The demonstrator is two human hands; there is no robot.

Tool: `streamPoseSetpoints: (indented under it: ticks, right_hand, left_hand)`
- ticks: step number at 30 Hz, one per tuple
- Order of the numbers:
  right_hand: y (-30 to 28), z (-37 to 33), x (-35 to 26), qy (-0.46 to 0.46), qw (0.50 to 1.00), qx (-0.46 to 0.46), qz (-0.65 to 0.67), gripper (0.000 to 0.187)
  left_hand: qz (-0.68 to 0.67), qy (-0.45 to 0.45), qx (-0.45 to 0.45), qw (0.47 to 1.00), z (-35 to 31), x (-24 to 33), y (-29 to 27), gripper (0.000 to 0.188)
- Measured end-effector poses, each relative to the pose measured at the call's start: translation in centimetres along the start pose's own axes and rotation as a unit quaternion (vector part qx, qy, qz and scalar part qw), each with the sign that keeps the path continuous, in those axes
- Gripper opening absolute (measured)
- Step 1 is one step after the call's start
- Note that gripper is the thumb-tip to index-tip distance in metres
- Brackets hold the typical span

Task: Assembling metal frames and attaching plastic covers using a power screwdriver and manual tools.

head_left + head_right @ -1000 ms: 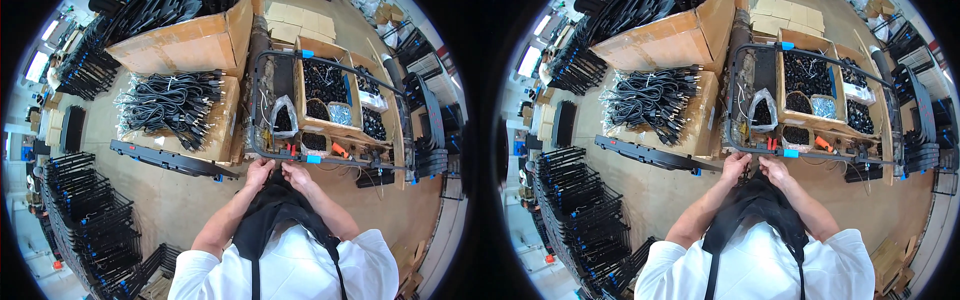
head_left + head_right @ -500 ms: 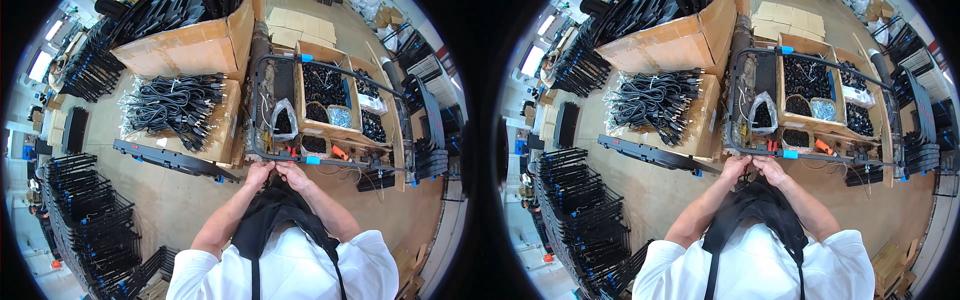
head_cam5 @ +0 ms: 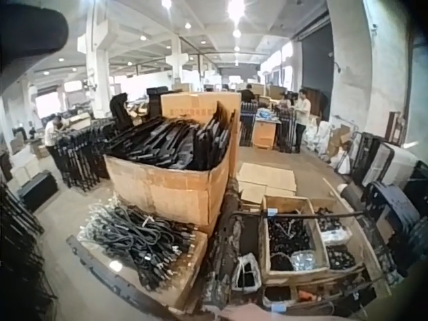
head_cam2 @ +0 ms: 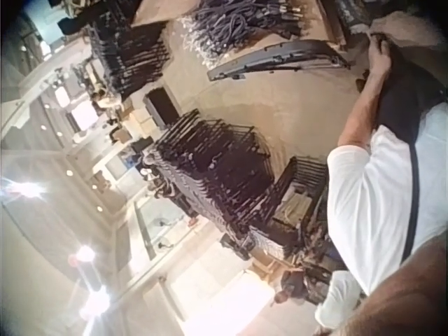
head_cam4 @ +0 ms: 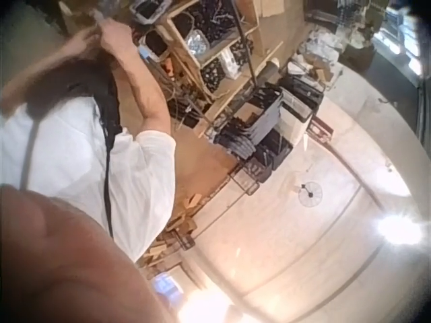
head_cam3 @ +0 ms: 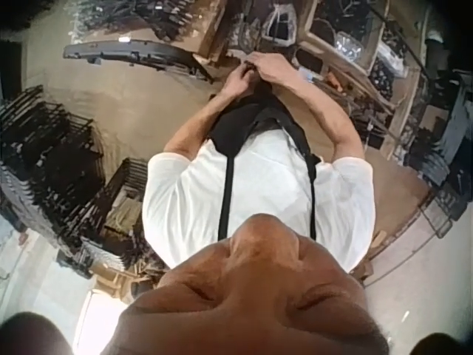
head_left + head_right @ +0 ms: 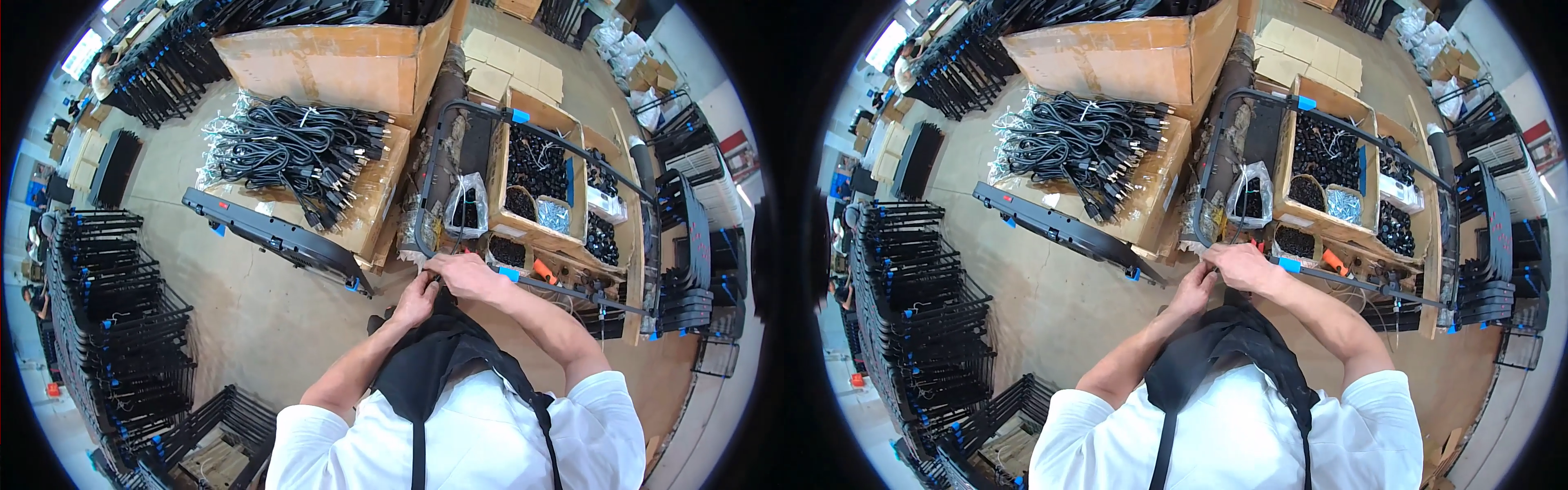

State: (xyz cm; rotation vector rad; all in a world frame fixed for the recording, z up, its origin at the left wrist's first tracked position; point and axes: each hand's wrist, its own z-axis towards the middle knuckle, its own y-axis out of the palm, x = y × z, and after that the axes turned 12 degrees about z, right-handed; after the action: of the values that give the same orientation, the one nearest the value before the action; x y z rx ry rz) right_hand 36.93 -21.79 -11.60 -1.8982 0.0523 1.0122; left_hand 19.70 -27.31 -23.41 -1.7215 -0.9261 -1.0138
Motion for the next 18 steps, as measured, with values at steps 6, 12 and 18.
streamPoseSetpoints:
  ticks: [6, 12, 18]
  right_hand:
    - [0.9, 2.8, 0.4, -0.057, 0.969, -0.109, -0.213, 0.021]
    - [1.0, 1.5, 1.5, -0.13, 0.969, -0.06, -0.201, 0.015]
    - [0.1, 0.7, 2.3, -0.06, 0.993, -0.008, -0.103, 0.013]
  left_hand:
    - [-0.062, -0.073, -0.055, 0.994, -0.6, 1.7, -2.1, 0.028]
    - [0.013, -0.003, -0.026, 1.0, 0.0, 0.1, -2.2, 0.026]
    - [-0.014, -0.056, -0.089, 0.994, 1.1, -0.3, -2.5, 0.024]
